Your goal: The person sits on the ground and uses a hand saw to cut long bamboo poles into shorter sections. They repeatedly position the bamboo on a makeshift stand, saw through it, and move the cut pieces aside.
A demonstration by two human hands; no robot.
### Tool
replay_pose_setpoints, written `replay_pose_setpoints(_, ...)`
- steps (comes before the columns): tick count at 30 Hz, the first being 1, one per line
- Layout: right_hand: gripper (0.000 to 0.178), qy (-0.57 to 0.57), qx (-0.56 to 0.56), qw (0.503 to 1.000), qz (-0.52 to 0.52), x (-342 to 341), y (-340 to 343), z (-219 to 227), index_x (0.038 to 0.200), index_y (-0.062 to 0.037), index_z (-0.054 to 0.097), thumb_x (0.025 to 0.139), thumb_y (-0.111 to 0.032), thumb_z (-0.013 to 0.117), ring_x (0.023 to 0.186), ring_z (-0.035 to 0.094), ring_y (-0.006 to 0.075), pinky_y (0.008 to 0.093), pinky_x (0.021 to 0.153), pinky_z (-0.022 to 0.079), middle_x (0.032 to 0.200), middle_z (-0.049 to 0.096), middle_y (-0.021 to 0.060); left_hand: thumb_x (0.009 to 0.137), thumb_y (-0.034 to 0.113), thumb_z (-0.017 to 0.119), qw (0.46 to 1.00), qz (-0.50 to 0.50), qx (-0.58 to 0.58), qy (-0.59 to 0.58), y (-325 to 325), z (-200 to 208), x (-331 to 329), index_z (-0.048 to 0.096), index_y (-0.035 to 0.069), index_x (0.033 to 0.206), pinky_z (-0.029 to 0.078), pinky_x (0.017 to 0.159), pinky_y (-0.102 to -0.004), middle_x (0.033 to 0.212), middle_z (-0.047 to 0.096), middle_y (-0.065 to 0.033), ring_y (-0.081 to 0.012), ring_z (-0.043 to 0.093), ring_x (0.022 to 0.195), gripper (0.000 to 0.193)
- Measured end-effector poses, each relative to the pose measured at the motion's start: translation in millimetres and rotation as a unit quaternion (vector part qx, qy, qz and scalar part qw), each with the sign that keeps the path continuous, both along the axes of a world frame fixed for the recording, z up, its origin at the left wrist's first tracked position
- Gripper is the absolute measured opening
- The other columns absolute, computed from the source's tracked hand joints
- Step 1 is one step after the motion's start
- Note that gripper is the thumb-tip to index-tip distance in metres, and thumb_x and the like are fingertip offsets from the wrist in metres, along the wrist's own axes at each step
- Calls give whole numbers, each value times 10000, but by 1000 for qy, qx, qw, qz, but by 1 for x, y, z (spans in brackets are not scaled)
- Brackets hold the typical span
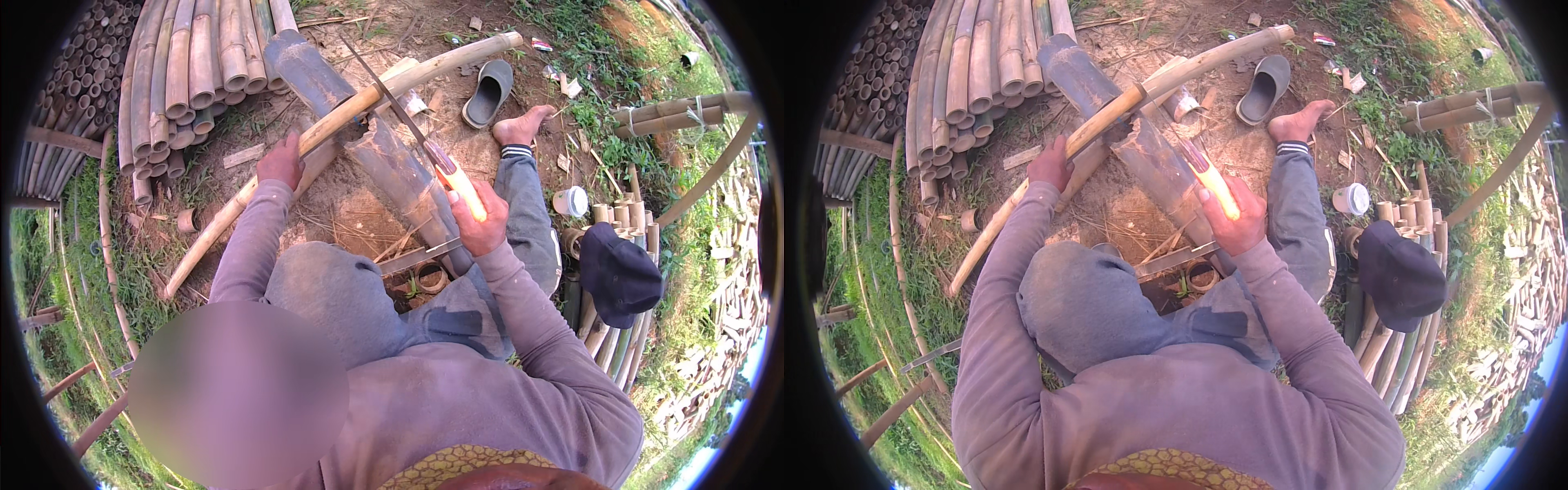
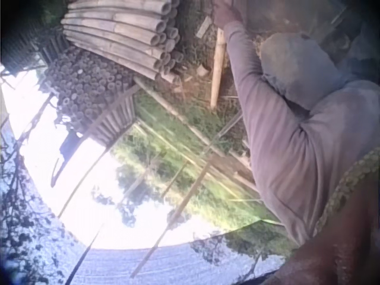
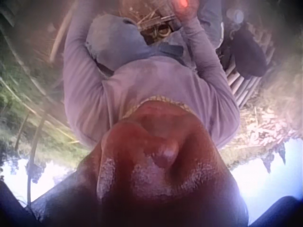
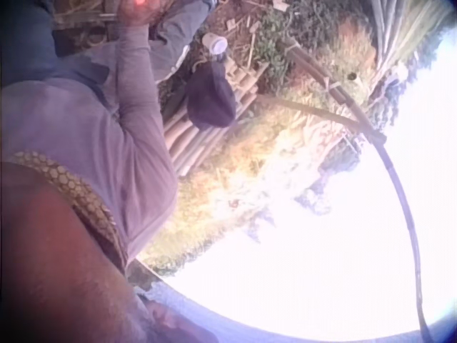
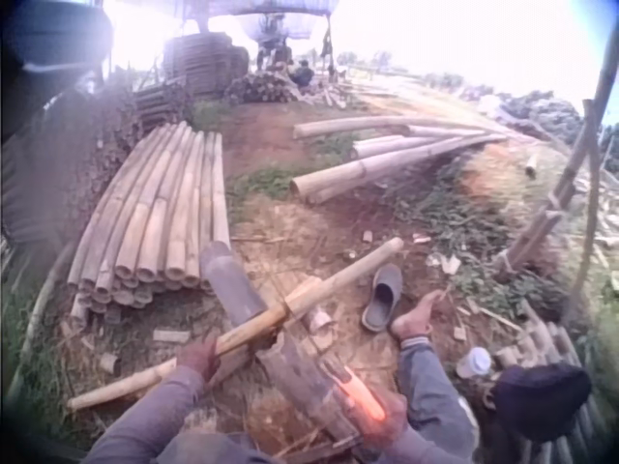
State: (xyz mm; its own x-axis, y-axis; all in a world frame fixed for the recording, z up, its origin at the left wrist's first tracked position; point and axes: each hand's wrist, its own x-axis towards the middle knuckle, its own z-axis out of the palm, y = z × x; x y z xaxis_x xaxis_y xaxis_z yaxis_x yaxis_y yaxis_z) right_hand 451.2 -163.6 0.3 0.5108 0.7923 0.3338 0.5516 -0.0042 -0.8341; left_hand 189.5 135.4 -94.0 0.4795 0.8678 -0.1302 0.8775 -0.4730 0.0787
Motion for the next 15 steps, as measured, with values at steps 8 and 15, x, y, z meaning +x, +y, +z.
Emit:
replay_pose_setpoints(8,246,-17,-23,1000,3,-4,-72,-1,1111,42,707,952,-140,752,739,717,219,339,693,559,905,746,130,901,290,782,1000,-19,18,-8,-8,-7,-3,478,188,1380,596,854,-513,1208,698,-128,-375,736,1042,577)
replay_pose_setpoints(15,242,-31,20,999,-3,1,40,-8,1087,2,713,929,-166,784,713,708,255,371,655,546,868,715,151,902,299,786,1000,-9,12,6,-3,-3,0,457,192,1373,592,865,-526,1194,707,-143,-384,733,1061,584)
